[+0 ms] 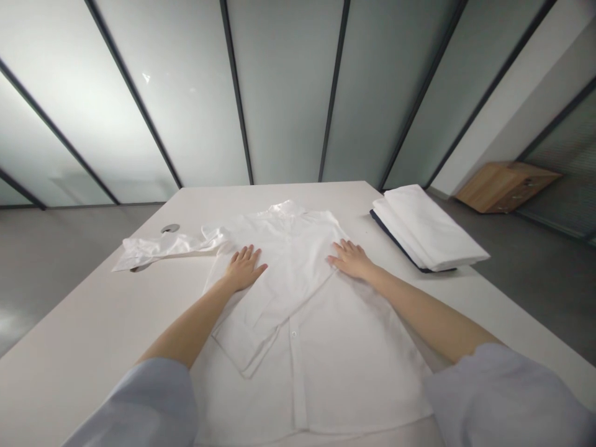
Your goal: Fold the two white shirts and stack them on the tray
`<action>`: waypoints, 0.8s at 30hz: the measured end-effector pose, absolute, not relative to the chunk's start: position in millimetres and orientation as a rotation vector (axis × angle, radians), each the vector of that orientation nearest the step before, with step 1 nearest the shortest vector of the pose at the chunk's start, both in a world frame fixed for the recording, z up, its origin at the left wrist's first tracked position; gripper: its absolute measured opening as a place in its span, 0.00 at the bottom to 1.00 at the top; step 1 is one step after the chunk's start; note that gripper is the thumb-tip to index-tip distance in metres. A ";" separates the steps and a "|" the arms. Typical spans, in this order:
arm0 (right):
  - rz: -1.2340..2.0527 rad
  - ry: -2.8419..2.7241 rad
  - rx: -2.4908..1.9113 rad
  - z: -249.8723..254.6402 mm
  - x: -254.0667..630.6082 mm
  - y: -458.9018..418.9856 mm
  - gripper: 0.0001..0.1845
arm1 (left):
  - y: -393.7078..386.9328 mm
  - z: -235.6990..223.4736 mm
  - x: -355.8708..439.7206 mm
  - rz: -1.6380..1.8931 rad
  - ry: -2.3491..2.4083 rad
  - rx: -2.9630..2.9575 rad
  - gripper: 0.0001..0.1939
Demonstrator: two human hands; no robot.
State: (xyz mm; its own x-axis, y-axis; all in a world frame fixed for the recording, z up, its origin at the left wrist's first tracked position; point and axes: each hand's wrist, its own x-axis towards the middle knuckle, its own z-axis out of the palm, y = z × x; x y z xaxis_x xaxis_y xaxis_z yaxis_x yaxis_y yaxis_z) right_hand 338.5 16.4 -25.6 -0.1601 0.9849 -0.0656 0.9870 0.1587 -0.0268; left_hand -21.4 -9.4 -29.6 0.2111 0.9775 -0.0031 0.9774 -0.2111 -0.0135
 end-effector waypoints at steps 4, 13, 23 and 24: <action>-0.107 2.385 2.001 -32.8 344.1 9.3 0.38 | -2.0 -26.4 -21.7 -0.027 -1.984 -2.475 0.35; -0.120 2.371 2.046 -24.8 337.1 29.7 0.35 | 11.9 -22.7 -23.8 -0.231 -2.012 -2.442 0.29; -0.023 2.457 2.102 -33.1 319.3 6.7 0.27 | 8.7 -24.2 -27.7 -0.457 -2.081 -2.283 0.22; -0.026 2.464 2.104 -33.6 320.4 6.7 0.27 | 8.3 -23.7 -29.0 -0.490 -2.091 -2.277 0.21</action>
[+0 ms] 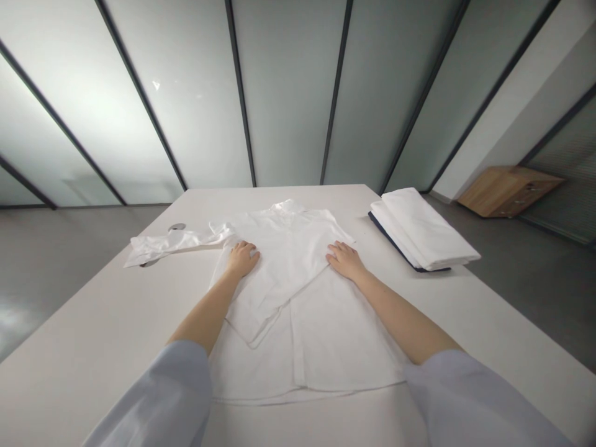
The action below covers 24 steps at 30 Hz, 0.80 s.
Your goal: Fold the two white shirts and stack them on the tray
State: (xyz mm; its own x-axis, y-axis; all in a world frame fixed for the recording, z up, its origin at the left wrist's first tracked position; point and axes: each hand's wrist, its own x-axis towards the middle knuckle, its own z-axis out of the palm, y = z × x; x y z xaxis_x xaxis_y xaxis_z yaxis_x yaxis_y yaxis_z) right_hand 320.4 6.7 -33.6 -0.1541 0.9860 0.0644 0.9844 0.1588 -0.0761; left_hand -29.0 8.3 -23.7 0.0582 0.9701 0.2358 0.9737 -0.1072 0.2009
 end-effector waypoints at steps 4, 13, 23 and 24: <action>0.034 -2.312 -1.952 -33.6 323.6 8.4 0.27 | 5.8 -22.4 -33.8 -0.571 -2.078 -2.313 0.19; 0.057 -2.295 -1.953 -31.2 322.5 6.3 0.27 | 4.6 -17.9 -34.1 -0.941 -2.348 -2.114 0.21; 0.072 -2.309 -1.938 -29.4 322.5 5.3 0.27 | 4.5 -6.3 -65.0 -1.227 -2.704 -1.518 0.39; 0.072 -2.307 -1.939 -29.7 322.8 5.6 0.27 | 5.3 -6.5 -67.2 -1.176 -2.726 -1.539 0.39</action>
